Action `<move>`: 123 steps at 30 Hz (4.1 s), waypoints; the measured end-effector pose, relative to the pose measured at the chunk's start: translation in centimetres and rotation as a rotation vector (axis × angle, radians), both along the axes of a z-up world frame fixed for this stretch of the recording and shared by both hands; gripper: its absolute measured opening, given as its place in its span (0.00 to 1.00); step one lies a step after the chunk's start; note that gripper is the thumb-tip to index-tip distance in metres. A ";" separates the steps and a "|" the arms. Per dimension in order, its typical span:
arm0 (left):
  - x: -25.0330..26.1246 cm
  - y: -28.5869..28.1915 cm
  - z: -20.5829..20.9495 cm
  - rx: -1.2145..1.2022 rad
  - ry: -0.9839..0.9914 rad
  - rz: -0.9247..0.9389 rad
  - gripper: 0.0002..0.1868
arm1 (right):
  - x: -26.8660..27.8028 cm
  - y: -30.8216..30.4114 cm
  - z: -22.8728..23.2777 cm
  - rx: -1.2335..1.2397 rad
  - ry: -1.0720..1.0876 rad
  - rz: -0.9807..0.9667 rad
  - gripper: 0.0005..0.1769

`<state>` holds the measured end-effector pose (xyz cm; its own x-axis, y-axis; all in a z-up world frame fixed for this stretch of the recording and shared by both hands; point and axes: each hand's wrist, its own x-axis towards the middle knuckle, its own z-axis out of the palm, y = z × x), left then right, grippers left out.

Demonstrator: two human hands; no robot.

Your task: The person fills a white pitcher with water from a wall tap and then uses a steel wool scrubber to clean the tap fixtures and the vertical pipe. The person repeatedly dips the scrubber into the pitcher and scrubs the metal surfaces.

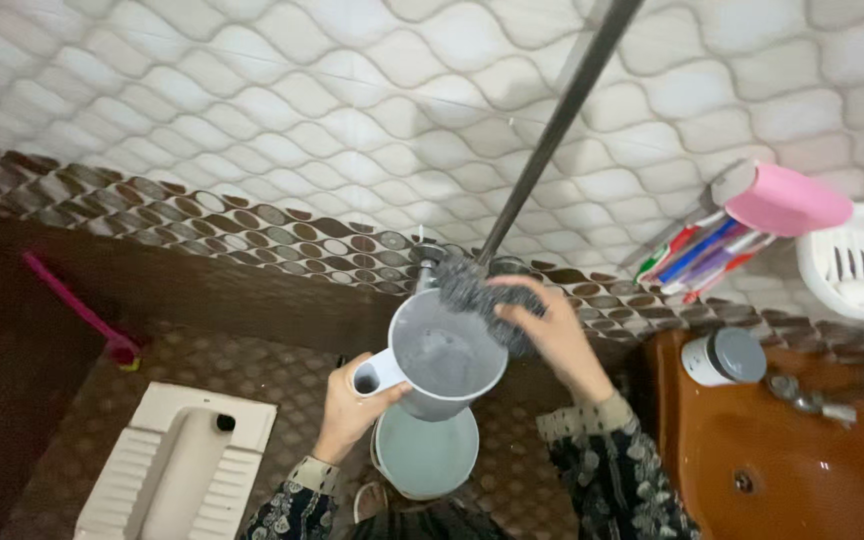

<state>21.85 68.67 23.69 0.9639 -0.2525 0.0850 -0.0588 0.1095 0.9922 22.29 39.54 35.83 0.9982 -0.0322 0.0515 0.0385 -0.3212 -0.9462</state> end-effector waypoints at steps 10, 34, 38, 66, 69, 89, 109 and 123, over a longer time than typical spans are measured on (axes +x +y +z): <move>-1.1 1.2 -4.8 -0.039 -0.001 -0.030 0.19 | 2.9 0.4 -7.6 -0.720 -0.319 -0.060 0.28; -1.6 1.7 -5.1 0.002 0.020 0.004 0.15 | 2.6 -5.0 -12.2 -0.387 -0.197 -0.276 0.18; -1.4 1.9 -4.9 -0.026 0.009 -0.002 0.15 | 2.9 -6.6 -14.0 -0.568 -0.173 -0.217 0.20; 0.9 -0.9 -10.1 -0.387 0.166 0.079 0.12 | 4.1 -6.4 -14.5 -0.563 -0.191 -0.161 0.17; 1.0 -1.1 -9.7 -0.335 0.144 0.022 0.15 | 5.8 -7.0 -15.6 -0.559 -0.253 -0.233 0.14; 5.1 -1.9 -9.9 -0.215 0.375 0.042 0.21 | 1.1 -10.6 -12.9 -0.513 -0.322 -0.258 0.17; 0.3 -2.4 -7.9 -0.324 0.329 -0.046 0.20 | 5.6 -8.9 -17.2 -0.472 -0.225 -0.122 0.21; -1.6 -1.7 -8.0 -0.378 0.222 -0.055 0.22 | 5.4 -8.5 -16.4 -0.541 -0.252 -0.136 0.22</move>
